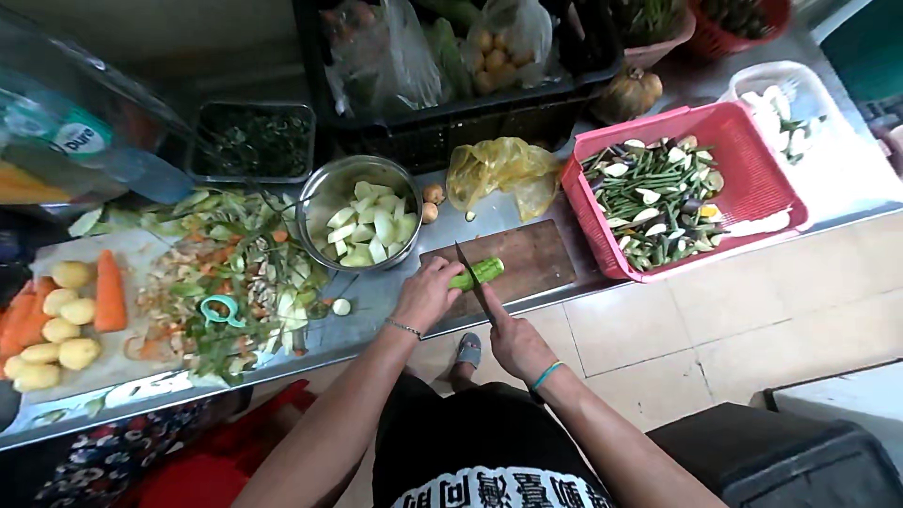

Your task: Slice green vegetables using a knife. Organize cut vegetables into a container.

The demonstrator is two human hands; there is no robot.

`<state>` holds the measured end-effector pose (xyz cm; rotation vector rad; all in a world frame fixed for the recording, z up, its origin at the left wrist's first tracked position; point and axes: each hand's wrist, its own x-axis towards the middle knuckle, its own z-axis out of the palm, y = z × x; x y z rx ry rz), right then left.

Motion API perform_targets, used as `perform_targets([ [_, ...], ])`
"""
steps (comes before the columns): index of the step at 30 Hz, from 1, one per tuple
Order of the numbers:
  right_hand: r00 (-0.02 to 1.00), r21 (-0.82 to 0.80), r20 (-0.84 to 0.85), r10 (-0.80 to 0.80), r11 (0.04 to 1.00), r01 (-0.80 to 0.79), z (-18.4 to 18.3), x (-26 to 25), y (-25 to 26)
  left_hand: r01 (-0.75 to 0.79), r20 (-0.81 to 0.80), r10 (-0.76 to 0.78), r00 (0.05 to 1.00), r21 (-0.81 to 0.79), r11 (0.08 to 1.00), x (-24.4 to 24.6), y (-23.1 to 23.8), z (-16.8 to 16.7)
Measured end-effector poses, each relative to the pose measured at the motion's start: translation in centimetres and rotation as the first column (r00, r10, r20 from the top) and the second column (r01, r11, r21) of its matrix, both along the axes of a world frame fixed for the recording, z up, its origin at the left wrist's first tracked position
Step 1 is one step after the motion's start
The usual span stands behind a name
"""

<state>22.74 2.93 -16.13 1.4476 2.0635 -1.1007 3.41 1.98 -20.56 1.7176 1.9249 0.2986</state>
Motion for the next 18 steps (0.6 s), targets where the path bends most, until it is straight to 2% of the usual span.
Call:
perform_targets([
  [4, 1.000, 0.026, 0.009, 0.011, 1.000, -0.011, 2.8, 0.6, -0.3, 0.024, -0.033, -0.025, 0.999, -0.046, 0.999, -0.2, 0.4, 0.4],
  [11, 0.996, -0.029, 0.058, 0.072, 0.997, -0.070, 5.0, 0.7, -0.2, 0.055, -0.036, -0.058, 0.998, -0.076, 0.996, -0.3, 0.7, 0.8],
  [13, 0.995, -0.035, 0.069, 0.074, 0.997, -0.072, 4.1, 0.2, 0.0, 0.053, -0.017, -0.054, 0.998, -0.057, 0.997, -0.4, 0.7, 0.5],
  [18, 0.998, 0.081, -0.044, 0.033, 0.996, -0.029, -2.7, -0.8, -0.4, 0.050, 0.029, -0.049, 0.998, -0.021, 0.999, -0.4, 0.4, 0.2],
])
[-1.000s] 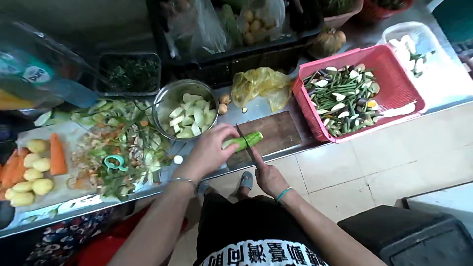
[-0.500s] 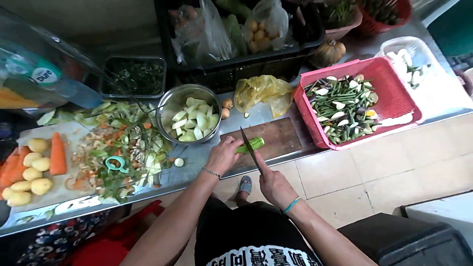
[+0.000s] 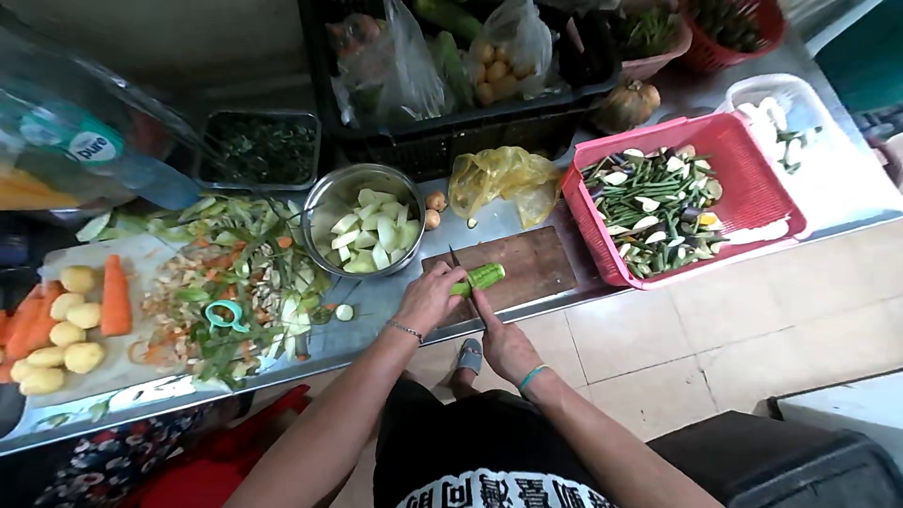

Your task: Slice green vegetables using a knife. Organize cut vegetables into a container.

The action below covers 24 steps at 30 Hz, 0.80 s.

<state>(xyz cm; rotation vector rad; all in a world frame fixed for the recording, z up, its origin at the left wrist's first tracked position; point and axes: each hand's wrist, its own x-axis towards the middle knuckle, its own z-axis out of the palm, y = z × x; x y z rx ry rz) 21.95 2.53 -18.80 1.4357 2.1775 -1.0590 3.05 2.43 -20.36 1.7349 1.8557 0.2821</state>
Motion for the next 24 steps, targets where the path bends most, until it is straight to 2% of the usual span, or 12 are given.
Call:
perform_targets([
  [4, 1.000, -0.028, -0.016, -0.010, 1.000, 0.009, 2.5, 0.6, 0.2, -0.015, 0.021, 0.015, 1.000, 0.003, 1.000, -0.3, -0.1, -0.2],
  [9, 0.998, -0.059, 0.065, 0.013, 0.998, -0.009, 6.7, 1.1, -0.1, -0.020, 0.002, 0.020, 1.000, -0.058, 0.998, -0.1, 0.3, 0.4],
  [12, 0.998, -0.062, 0.061, 0.023, 0.998, -0.019, 5.3, 0.5, -0.2, -0.016, 0.005, 0.016, 1.000, -0.034, 0.999, -0.3, 0.1, 0.3],
  [17, 1.000, -0.002, -0.019, -0.025, 1.000, 0.024, -1.2, -0.3, -1.0, -0.025, 0.064, 0.026, 0.998, -0.010, 1.000, -0.5, -0.1, 0.1],
  [21, 0.998, 0.008, -0.062, -0.011, 1.000, 0.012, -2.0, 0.5, -1.0, -0.023, 0.087, 0.028, 0.996, -0.062, 0.998, -1.2, -0.4, 0.2],
  [24, 0.999, -0.013, -0.045, -0.003, 1.000, 0.002, 0.2, 0.8, -0.2, -0.022, 0.066, 0.026, 0.997, -0.066, 0.998, -1.2, -0.1, 0.5],
])
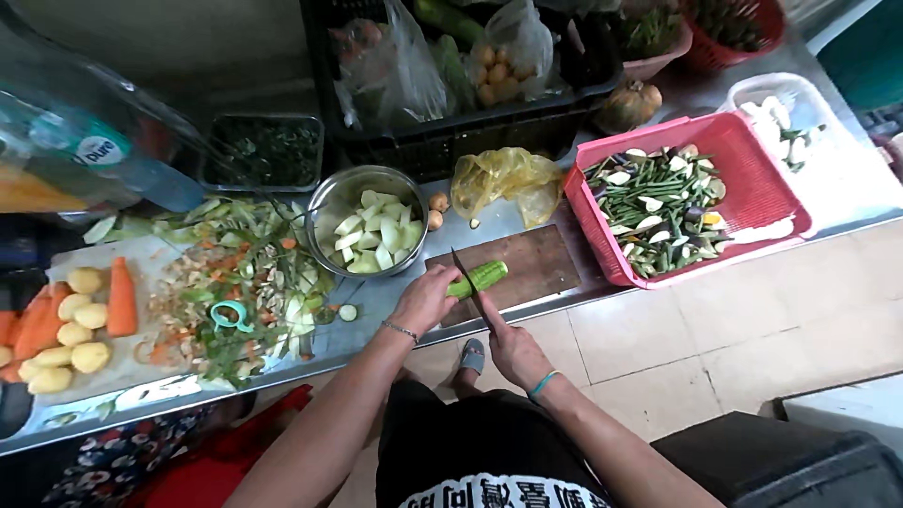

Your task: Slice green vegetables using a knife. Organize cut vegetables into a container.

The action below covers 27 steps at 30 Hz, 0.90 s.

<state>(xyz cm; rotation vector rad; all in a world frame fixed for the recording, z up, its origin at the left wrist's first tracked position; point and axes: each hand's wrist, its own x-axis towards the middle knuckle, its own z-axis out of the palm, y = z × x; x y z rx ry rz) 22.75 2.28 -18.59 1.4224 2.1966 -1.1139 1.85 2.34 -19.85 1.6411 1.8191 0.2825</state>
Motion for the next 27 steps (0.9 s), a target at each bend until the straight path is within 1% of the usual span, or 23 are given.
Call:
perform_targets([
  [3, 0.999, -0.010, 0.041, 0.014, 1.000, -0.014, 3.2, 0.4, -0.2, -0.006, 0.002, 0.006, 1.000, 0.037, 0.999, 0.1, -0.3, -0.3],
  [6, 0.996, -0.023, 0.087, 0.029, 0.999, -0.027, 5.6, 0.5, -0.2, -0.007, -0.006, 0.007, 1.000, 0.042, 0.999, 0.1, -0.2, -0.3],
  [8, 0.993, -0.046, 0.105, 0.052, 0.998, -0.047, 6.7, 0.2, -0.3, -0.005, -0.015, 0.005, 1.000, 0.037, 0.999, 0.1, -0.1, 0.0],
  [10, 0.990, -0.058, 0.126, 0.063, 0.997, -0.056, 6.9, -0.1, -0.3, 0.000, -0.012, 0.000, 1.000, 0.050, 0.999, 0.1, -0.1, -0.2],
  [12, 0.989, -0.060, 0.133, 0.061, 0.997, -0.053, 6.2, -0.6, -0.3, 0.002, -0.012, -0.002, 1.000, 0.055, 0.998, 0.0, -0.1, -0.3],
  [13, 0.990, -0.062, 0.128, 0.055, 0.997, -0.047, 5.4, -1.0, -0.2, 0.004, -0.009, -0.003, 1.000, 0.061, 0.998, -0.1, -0.1, -0.4],
  [16, 0.997, -0.046, 0.080, 0.017, 0.999, -0.013, 0.9, -1.4, -0.3, 0.010, -0.003, -0.010, 1.000, 0.072, 0.997, 0.1, -0.3, -0.7],
  [17, 0.997, -0.042, 0.075, 0.016, 0.999, -0.013, 0.1, -1.5, -0.3, 0.006, -0.004, -0.006, 1.000, 0.075, 0.997, 0.1, -0.2, -0.7],
  [18, 0.997, -0.050, 0.078, 0.022, 0.999, -0.018, 0.1, -1.5, 0.0, 0.000, 0.000, 0.000, 1.000, 0.076, 0.997, 0.0, 0.0, -0.5],
  [20, 0.995, -0.078, 0.095, 0.038, 0.997, -0.030, 1.8, -1.4, 0.5, -0.005, 0.012, 0.004, 1.000, 0.079, 0.997, -0.2, 0.0, -0.5],
  [24, 0.993, -0.053, 0.104, 0.061, 0.997, -0.056, 5.9, -0.3, 0.3, 0.014, 0.015, -0.015, 1.000, 0.068, 0.998, -0.2, 0.2, -0.5],
  [27, 0.990, -0.095, 0.125, 0.070, 0.994, -0.058, 7.4, 0.0, 0.2, -0.001, -0.002, 0.001, 1.000, 0.027, 1.000, 0.1, 0.4, -0.3],
])
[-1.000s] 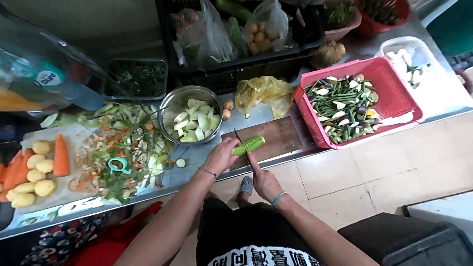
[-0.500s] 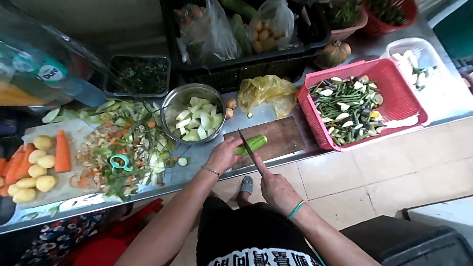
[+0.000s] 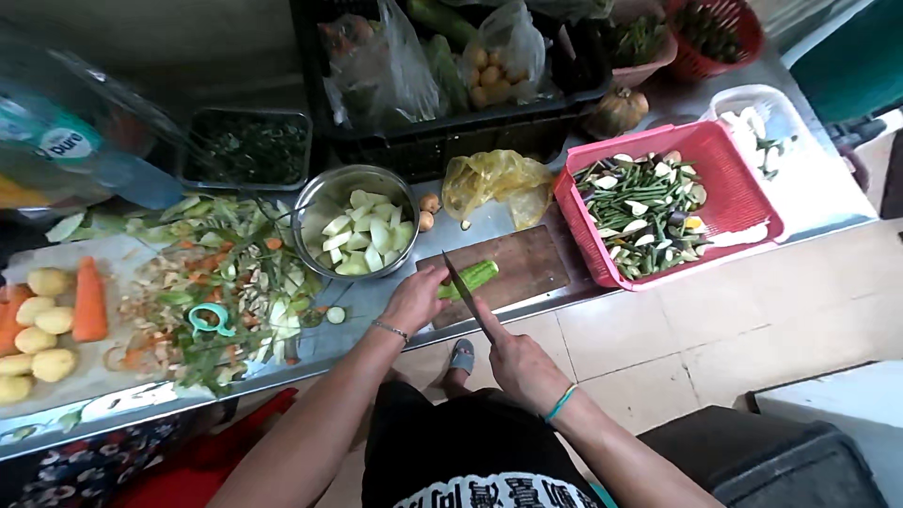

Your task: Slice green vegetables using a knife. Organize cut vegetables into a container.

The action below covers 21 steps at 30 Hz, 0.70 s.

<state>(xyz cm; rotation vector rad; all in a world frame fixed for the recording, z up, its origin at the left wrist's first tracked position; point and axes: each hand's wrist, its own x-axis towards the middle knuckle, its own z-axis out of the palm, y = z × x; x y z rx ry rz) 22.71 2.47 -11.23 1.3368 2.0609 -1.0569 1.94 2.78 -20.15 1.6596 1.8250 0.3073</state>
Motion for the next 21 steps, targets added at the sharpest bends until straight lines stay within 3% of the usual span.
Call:
perform_targets([
  [3, 1.000, 0.003, -0.006, 0.007, 1.000, -0.007, -1.1, -0.5, -0.2, -0.004, 0.006, 0.004, 1.000, 0.020, 1.000, -0.1, -0.2, 0.0],
  [8, 0.997, 0.050, -0.062, -0.037, 0.998, 0.040, -7.7, -1.1, -0.9, -0.007, 0.008, 0.007, 1.000, 0.067, 0.998, 0.1, -0.7, -0.4],
  [12, 0.993, 0.083, -0.112, -0.043, 0.995, 0.053, -9.5, -0.6, -1.4, -0.045, 0.031, 0.044, 0.999, 0.052, 0.998, -0.6, -1.2, -1.1],
  [21, 0.999, 0.052, -0.034, -0.010, 0.999, 0.012, -2.4, 0.0, -0.7, -0.058, -0.025, 0.059, 0.998, 0.035, 0.998, -0.4, -0.9, -0.4],
])
